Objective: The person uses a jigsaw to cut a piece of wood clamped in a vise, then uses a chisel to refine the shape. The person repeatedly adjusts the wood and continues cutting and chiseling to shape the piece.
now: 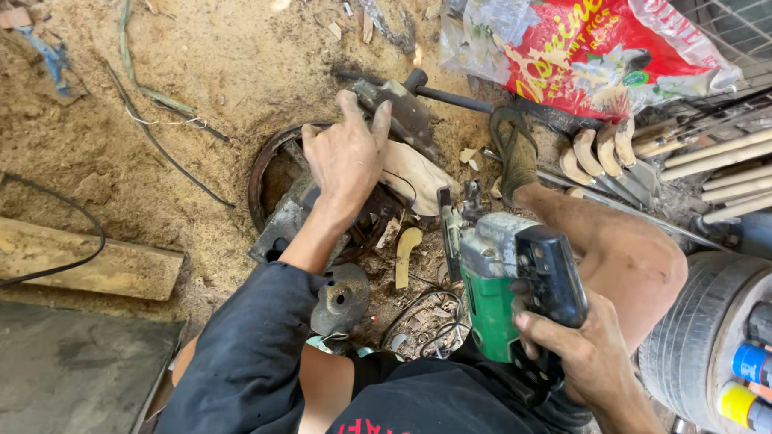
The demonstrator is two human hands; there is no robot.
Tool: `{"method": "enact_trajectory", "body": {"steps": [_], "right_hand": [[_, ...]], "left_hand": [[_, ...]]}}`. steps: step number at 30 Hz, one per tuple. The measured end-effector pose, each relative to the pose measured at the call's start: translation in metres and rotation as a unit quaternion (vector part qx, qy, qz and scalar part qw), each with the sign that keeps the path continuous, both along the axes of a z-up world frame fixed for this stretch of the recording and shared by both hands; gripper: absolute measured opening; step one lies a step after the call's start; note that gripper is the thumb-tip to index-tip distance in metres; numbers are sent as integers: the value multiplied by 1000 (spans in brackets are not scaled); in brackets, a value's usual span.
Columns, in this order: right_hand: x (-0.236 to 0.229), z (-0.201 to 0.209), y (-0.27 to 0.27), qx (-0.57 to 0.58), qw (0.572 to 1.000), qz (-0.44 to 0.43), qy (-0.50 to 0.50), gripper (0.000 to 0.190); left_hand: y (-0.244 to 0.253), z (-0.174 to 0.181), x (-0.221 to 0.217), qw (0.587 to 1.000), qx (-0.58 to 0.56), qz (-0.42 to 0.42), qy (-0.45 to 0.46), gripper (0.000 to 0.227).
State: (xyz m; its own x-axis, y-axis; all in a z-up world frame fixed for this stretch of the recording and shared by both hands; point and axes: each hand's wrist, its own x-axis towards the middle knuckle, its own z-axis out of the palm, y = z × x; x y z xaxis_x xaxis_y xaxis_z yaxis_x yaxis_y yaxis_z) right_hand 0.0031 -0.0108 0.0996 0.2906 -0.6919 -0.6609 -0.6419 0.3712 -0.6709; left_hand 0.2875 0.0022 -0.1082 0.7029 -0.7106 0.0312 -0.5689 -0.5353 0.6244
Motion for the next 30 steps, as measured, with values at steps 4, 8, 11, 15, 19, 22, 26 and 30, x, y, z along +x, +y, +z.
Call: {"method": "enact_trajectory", "body": {"steps": [4,8,11,15,19,22,26,30], "right_hand": [[8,-8,5,-11,1000,6,11,39],[7,-9,11,-12,1000,-10,-8,38],[7,-11,12,-1,1000,-16,7,39],[-1,-13,13,24,996,-81,-20,39],[-10,-35,2,44,985,-164,-32,33],[-15,-69,-21,73,978,-193,-25,30],[-7,-126,-69,99,990,-96,16,23],[9,-164,-110,88,988,55,111,23]], "left_hand": [[-1,3,0,999,-21,6,26,54],[2,-7,-2,999,-18,-10,-42,51],[3,-13,0,994,-33,-6,-109,52],[6,-5,4,995,-34,-24,-87,51],[16,6,8,990,-119,-56,-60,33],[23,-2,6,978,-207,-6,-7,33],[19,13,-1,988,-154,4,22,33],[9,72,-26,987,-146,-7,-62,28]]}}
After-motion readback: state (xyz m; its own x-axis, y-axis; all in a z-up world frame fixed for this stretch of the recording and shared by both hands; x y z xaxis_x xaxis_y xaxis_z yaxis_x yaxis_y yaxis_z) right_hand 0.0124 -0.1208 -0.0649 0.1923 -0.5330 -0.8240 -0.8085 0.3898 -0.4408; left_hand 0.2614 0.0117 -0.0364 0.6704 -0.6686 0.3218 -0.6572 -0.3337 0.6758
